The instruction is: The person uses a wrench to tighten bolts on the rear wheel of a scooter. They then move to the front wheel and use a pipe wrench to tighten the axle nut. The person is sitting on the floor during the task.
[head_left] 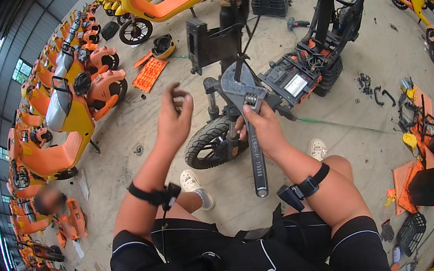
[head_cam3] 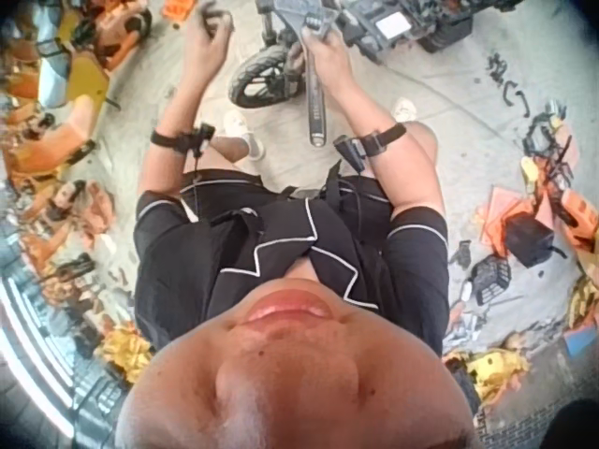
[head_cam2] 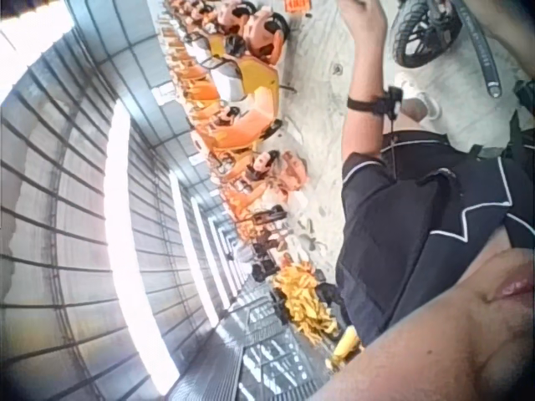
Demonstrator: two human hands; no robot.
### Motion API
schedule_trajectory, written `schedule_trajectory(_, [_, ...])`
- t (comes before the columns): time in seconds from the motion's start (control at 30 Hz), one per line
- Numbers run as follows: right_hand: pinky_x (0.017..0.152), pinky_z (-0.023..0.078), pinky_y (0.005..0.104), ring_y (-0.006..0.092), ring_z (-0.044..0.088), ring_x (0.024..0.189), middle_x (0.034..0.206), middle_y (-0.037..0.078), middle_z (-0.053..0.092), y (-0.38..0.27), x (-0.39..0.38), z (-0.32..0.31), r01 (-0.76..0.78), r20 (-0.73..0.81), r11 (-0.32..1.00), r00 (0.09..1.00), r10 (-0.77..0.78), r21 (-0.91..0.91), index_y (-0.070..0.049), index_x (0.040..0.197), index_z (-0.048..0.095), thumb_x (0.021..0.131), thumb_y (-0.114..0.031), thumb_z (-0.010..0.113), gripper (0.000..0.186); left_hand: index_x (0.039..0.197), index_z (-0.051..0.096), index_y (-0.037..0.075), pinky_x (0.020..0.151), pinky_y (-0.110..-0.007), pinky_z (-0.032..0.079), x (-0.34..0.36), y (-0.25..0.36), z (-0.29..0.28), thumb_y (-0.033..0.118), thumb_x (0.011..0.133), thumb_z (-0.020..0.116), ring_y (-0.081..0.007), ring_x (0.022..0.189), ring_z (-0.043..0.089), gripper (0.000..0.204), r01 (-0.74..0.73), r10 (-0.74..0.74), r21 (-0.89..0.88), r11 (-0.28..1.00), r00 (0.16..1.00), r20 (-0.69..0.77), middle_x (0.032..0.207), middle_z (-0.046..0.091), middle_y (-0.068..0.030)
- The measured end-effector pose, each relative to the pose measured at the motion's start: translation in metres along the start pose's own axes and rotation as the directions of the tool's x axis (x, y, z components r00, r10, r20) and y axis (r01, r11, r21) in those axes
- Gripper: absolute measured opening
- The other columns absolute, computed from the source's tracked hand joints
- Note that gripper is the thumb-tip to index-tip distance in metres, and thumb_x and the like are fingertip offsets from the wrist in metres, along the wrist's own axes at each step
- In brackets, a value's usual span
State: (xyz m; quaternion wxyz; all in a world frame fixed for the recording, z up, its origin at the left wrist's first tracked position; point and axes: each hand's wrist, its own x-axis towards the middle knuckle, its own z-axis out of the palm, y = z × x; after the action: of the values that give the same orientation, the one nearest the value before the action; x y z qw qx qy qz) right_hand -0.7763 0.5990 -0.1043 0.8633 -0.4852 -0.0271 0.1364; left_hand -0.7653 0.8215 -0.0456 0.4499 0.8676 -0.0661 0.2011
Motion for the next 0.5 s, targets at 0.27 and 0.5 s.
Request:
schedule_trajectory(0.27, [0.048, 0.049, 0.0293, 0.0141, 0.059, 0.052, 0.074, 0.01, 0.063, -0.017, 0.006, -0.02, 0.015, -0.039, 0.998, 0.999, -0.012, 0.063, -0.005, 0.11, 0.048, 0.102, -0.021, 0.053, 0.019, 0.111, 0.056, 0.0, 0.073, -0.042, 0.05, 0.048, 0.019, 0.024, 0.025, 0.1, 0.057, -0.0344, 0.083, 0.064, 0.027, -0.107, 0.12, 0.412, 0.905, 0.993, -0.007, 0.092, 0.065, -0.0204])
schedule_trajectory(0.5, [0.049, 0.048, 0.0273, 0.0133, 0.058, 0.053, 0.075, 0.009, 0.063, -0.002, 0.002, -0.031, 0.025, -0.035, 0.998, 0.999, -0.027, -0.049, -0.005, 0.112, 0.05, 0.102, -0.025, 0.053, 0.022, 0.095, 0.05, 0.003, 0.07, -0.052, 0.045, 0.055, 0.027, 0.026, 0.02, 0.097, 0.057, -0.0466, 0.085, 0.059, 0.019, -0.123, 0.145, 0.534, 0.837, 0.989, -0.001, 0.087, 0.062, -0.0238])
